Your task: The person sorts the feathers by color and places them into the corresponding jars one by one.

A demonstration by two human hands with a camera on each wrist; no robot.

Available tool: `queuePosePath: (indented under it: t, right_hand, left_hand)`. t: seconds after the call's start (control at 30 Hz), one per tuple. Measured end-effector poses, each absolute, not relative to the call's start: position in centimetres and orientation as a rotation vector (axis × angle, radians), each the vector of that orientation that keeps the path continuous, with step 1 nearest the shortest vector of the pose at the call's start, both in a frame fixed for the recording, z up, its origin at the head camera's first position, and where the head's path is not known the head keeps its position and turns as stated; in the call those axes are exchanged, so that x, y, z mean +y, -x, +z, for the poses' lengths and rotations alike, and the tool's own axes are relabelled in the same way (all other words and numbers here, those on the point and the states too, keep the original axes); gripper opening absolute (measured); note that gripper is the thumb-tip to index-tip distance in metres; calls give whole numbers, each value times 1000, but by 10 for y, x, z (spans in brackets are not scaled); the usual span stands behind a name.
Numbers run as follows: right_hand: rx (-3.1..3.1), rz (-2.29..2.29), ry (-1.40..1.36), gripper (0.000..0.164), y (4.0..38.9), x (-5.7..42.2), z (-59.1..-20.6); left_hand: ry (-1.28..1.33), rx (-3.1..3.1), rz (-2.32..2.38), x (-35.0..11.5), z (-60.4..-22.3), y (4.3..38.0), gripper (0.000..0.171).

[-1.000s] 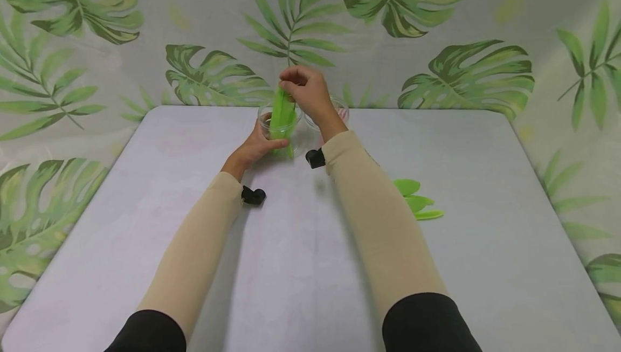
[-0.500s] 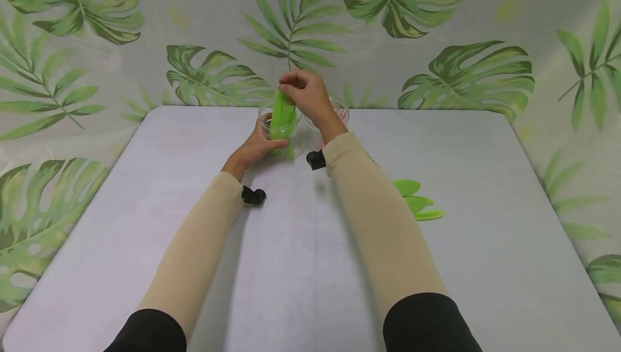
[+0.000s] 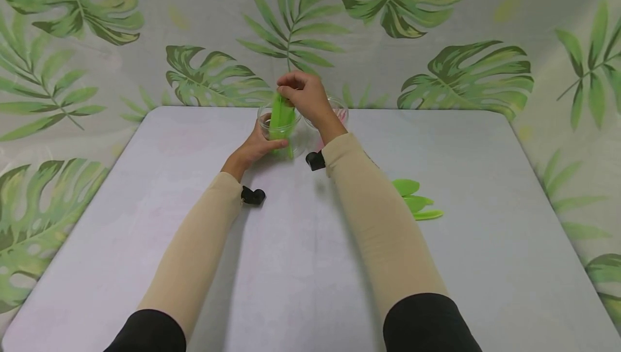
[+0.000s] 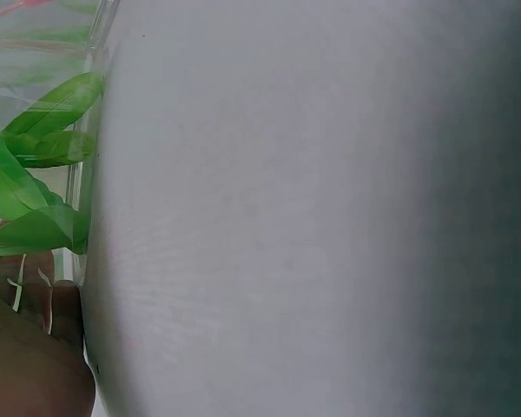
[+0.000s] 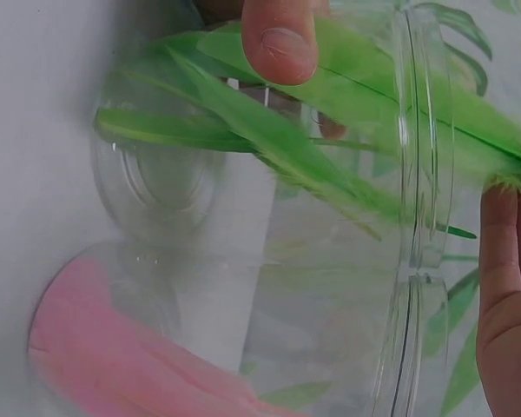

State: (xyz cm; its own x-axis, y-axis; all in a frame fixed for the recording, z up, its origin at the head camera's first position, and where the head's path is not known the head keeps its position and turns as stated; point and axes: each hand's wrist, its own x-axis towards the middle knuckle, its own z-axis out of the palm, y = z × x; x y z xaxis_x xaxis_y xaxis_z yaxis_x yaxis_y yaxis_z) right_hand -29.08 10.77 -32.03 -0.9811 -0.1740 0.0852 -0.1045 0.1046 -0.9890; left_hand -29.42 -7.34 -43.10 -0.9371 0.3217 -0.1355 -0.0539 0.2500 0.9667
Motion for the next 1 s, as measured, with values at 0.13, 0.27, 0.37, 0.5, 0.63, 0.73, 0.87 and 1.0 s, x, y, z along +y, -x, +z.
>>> queuePosePath:
  t: [0.13,0.27,0.37,0.5,0.63,0.73,0.87,1.0]
  right_hand:
    - [2349,-2008,325,23,289,108,-320]
    - [2471,-1880,344,31,288,111,-316]
    - [2550,-1798,360,32,286,116,-310]
    - [2652,-1673,433,30,278,130,-301]
    - [2763,-1540,582,26,266,153,-292]
    - [2838,-1430,652,23,248,176,-289]
    - [2918,-1238,688,19,219,208,-293]
    - [2974,-1019,826,16,199,236,-300]
  left_hand:
    - [-252,2222,1740,-73,-432,294,100]
    - [-236,2217,1735,-72,-432,294,100]
    - [-225,2210,1737,-73,-432,294,100]
    - [-220,2203,1739,-74,-431,296,101]
    - [-223,2203,1756,-75,-428,298,102]
    - [-236,2200,1761,-74,-428,297,101]
    - [-246,2191,1737,-71,-431,294,102]
    - [-232,2198,1750,-72,-431,293,102]
